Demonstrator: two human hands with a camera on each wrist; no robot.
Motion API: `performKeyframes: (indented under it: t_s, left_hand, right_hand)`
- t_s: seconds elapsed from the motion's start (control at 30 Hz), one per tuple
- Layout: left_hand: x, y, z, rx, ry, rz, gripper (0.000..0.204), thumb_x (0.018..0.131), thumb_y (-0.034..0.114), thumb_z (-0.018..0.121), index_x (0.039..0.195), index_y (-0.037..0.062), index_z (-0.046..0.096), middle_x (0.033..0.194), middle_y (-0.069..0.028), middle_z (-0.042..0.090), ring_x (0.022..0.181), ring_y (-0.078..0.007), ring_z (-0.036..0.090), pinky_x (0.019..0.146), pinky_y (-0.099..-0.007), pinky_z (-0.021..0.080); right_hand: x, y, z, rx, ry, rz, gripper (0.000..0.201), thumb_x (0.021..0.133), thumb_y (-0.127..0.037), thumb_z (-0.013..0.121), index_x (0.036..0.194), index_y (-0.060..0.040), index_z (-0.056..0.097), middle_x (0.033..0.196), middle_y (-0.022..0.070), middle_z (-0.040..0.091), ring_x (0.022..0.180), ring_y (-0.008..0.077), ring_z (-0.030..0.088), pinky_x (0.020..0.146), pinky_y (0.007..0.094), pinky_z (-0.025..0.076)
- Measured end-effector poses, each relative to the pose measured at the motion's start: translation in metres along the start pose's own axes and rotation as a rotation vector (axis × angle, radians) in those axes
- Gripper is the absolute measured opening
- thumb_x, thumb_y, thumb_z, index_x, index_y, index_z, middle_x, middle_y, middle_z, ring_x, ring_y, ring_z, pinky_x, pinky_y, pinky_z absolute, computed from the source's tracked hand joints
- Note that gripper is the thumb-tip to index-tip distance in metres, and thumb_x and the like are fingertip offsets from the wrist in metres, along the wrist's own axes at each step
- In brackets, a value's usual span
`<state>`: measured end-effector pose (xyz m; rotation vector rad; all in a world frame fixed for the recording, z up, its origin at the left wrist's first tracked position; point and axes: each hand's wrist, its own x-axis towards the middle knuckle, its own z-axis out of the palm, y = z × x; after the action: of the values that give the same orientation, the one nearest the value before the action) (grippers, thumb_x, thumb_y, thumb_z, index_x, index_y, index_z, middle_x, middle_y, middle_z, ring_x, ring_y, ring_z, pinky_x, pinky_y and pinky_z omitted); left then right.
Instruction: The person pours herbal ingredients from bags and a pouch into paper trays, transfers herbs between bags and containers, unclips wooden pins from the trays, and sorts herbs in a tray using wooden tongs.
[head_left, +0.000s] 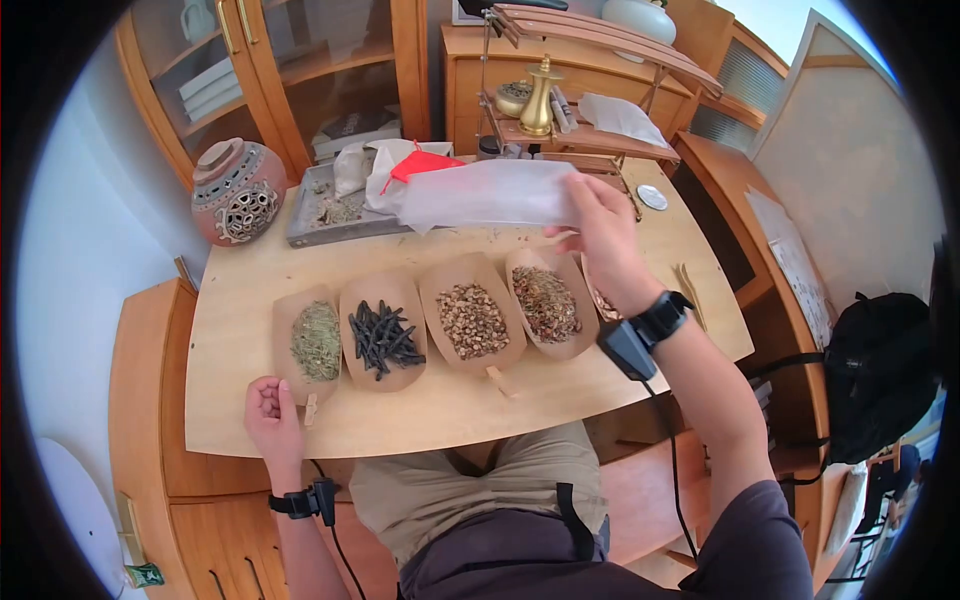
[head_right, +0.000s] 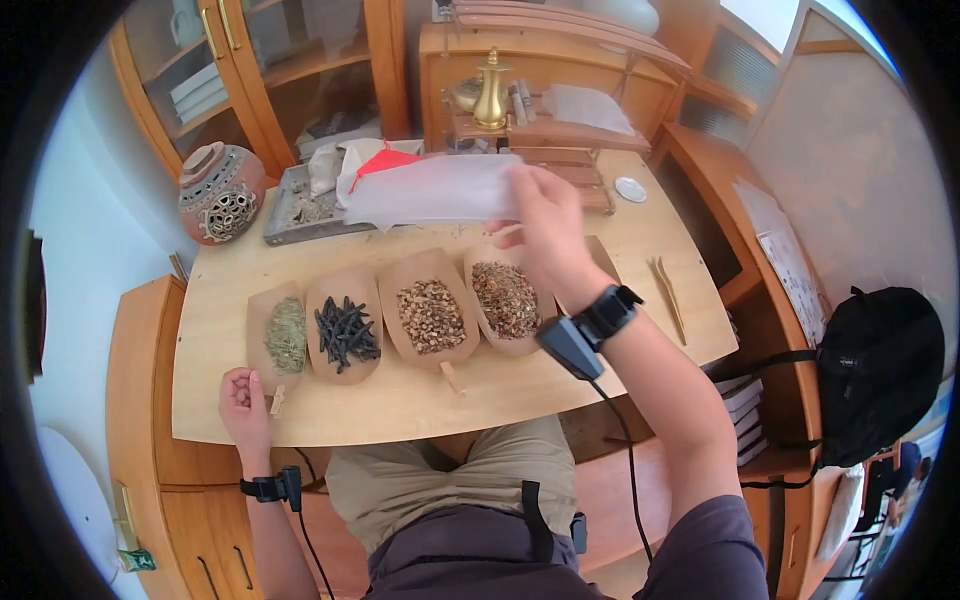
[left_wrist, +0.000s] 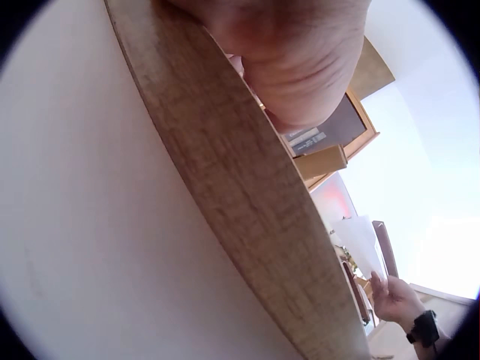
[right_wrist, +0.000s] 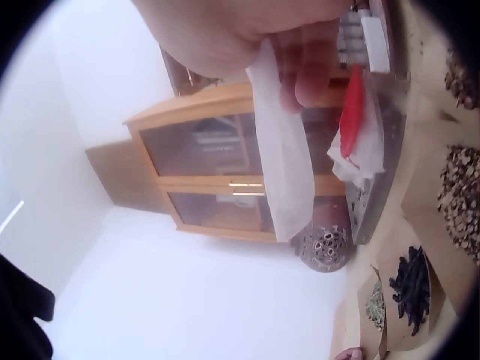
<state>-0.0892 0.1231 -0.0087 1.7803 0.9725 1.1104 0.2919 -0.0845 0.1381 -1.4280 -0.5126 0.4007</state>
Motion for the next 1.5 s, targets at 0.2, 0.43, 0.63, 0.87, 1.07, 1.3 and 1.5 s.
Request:
performKeyframes:
  t_s: [0.2,0.43,0.63,0.87,1.07,1.3,1.5]
  left_hand:
    - [0.0,-0.001,-0.001,0.018,0.0,0.001,0.008,0.102,0.01,0.062,0.104,0.003,0.059,0.08,0.0061,0.052,0.064,0.0022,0.043,0.055,-0.0154,0.034]
    - [0.001,-0.004,-0.001,0.038,0.015,0.009,0.009,0.102,0.01,0.061,0.106,0.0021,0.058,0.081,0.0064,0.051,0.065,0.0018,0.041,0.056,-0.0156,0.034]
    - [0.002,-0.004,-0.001,-0.068,0.012,-0.001,0.019,0.103,0.007,0.058,0.12,0.0009,0.056,0.083,0.0051,0.049,0.066,0.0005,0.043,0.057,-0.0165,0.034]
    - [0.001,-0.006,-0.002,0.007,-0.001,-0.008,0.023,0.102,0.007,0.058,0.124,0.0008,0.055,0.083,0.0043,0.048,0.067,-0.0017,0.042,0.059,-0.0176,0.036]
    - [0.0,0.002,0.001,0.001,0.016,-0.025,0.028,0.101,0.008,0.061,0.127,0.0008,0.055,0.083,0.0035,0.051,0.069,-0.0032,0.047,0.059,-0.0186,0.038]
    - [-0.002,0.013,-0.008,-0.008,-0.042,-0.247,0.045,0.1,0.014,0.064,0.14,-0.003,0.051,0.077,-0.0003,0.06,0.06,-0.0049,0.054,0.052,-0.0207,0.041]
    - [-0.001,0.031,-0.007,-0.129,-0.157,-0.524,0.043,0.104,0.024,0.058,0.139,-0.0005,0.054,0.069,-0.0002,0.058,0.049,-0.0056,0.05,0.042,-0.022,0.038]
  right_hand:
    - [0.001,0.017,-0.103,0.018,0.23,0.081,0.031,0.106,-0.03,0.051,0.119,-0.0034,0.062,0.1,0.0069,0.069,0.074,0.0147,0.067,0.056,0.0277,0.052]
    - [0.036,0.031,-0.163,0.017,0.342,0.038,0.032,0.105,-0.023,0.049,0.127,-0.0018,0.059,0.112,0.0094,0.068,0.09,0.0207,0.072,0.071,0.0308,0.057]
    - [0.088,0.054,-0.16,0.152,0.352,0.036,0.034,0.104,-0.019,0.051,0.132,0.0015,0.053,0.119,0.0145,0.064,0.096,0.0245,0.071,0.078,0.0339,0.06]
    - [0.041,0.044,-0.156,-0.024,0.13,0.227,0.047,0.1,-0.021,0.061,0.137,0.0051,0.048,0.125,0.0159,0.062,0.093,0.0218,0.069,0.074,0.0296,0.059]
    - [-0.079,-0.021,-0.128,-0.326,0.14,0.006,0.02,0.102,-0.021,0.058,0.101,-0.0033,0.067,0.082,0.0034,0.068,0.067,0.0091,0.062,0.055,0.0214,0.045]
    - [-0.181,0.072,-0.072,-0.27,-0.128,-0.048,0.021,0.1,-0.01,0.065,0.081,-0.0015,0.064,0.068,0.0013,0.063,0.057,0.0044,0.056,0.051,0.019,0.041]
    - [-0.185,0.111,-0.055,-0.174,-0.115,0.02,0.023,0.102,-0.011,0.063,0.08,-0.0034,0.063,0.065,-0.0033,0.057,0.053,0.0027,0.047,0.049,0.019,0.035]
